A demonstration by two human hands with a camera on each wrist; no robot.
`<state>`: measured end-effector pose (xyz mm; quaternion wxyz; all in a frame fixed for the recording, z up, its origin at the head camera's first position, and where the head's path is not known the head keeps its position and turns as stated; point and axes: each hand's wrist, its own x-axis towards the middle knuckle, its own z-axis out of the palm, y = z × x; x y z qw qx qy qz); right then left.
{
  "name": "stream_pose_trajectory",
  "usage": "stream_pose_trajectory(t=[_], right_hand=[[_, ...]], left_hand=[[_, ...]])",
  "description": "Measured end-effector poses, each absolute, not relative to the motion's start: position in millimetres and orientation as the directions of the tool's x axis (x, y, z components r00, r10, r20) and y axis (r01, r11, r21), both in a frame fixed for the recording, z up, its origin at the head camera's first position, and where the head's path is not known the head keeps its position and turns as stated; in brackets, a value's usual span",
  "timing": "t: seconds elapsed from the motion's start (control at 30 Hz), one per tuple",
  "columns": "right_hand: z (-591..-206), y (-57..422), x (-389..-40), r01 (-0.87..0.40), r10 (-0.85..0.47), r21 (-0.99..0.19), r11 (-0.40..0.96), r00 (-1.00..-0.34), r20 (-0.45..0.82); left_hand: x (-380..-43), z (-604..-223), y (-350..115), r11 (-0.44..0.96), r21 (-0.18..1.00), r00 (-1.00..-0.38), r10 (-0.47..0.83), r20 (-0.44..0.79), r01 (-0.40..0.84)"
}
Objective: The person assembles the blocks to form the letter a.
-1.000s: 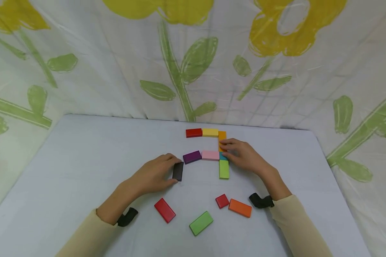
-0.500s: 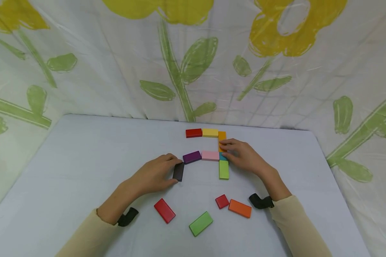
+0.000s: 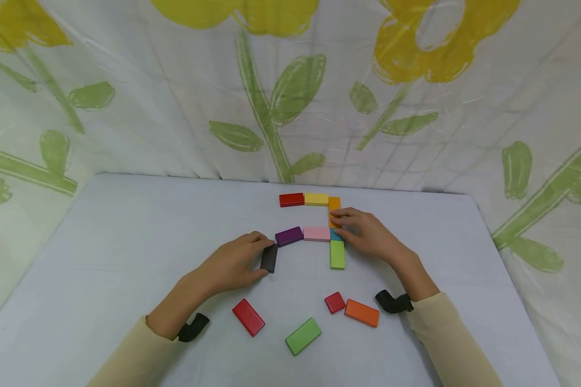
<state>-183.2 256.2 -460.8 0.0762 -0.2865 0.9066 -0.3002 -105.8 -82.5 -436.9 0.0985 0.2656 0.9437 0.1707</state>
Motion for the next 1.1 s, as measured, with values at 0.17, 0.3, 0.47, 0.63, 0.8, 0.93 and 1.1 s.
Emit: stream_pose_trajectory(t=[0.17,0.3,0.47,0.63,0.8,0.93,1.1], right_hand=[[-460.9,256.0,-183.2,-0.473,-0.566,-0.592,0.652,-0.824,0.035],[-460.9,256.0,-183.4,-0.474,-0.567,-0.590,0.654,-0.823,0.033],[-460.8,256.0,-183.3,-0.476,-0.567,-0.589,0.653,-0.823,0.036],[-460.4,255.3,-183.1,-0.474,-0.565,-0.585,0.658,-0.825,0.034],[-460.6,255.4,-182.8,-0.481,-0.568,-0.581,0.656,-0.822,0.040],[-461.4,256.2,-183.3,-0.486,-0.570,-0.580,0.653,-0.820,0.045],[-462.9,256.0,-184.2,-0.491,-0.572,-0.577,0.653,-0.819,0.049]], left_hand=[[-105.4,-437.6,-82.9,0.798,0.375,-0.838,0.537,-0.091,0.471],[-105.1,-438.1,-83.3,0.795,0.377,-0.838,0.540,-0.085,0.474],[-105.0,-439.8,-83.9,0.796,0.383,-0.840,0.535,-0.086,0.468],[-104.9,-439.7,-84.4,0.798,0.379,-0.841,0.535,-0.086,0.468],[-104.0,-438.2,-84.8,0.796,0.378,-0.840,0.537,-0.080,0.473],[-103.4,-438.0,-84.2,0.796,0.383,-0.842,0.533,-0.078,0.468],[-102.4,-438.2,-83.8,0.803,0.388,-0.849,0.521,-0.086,0.453]])
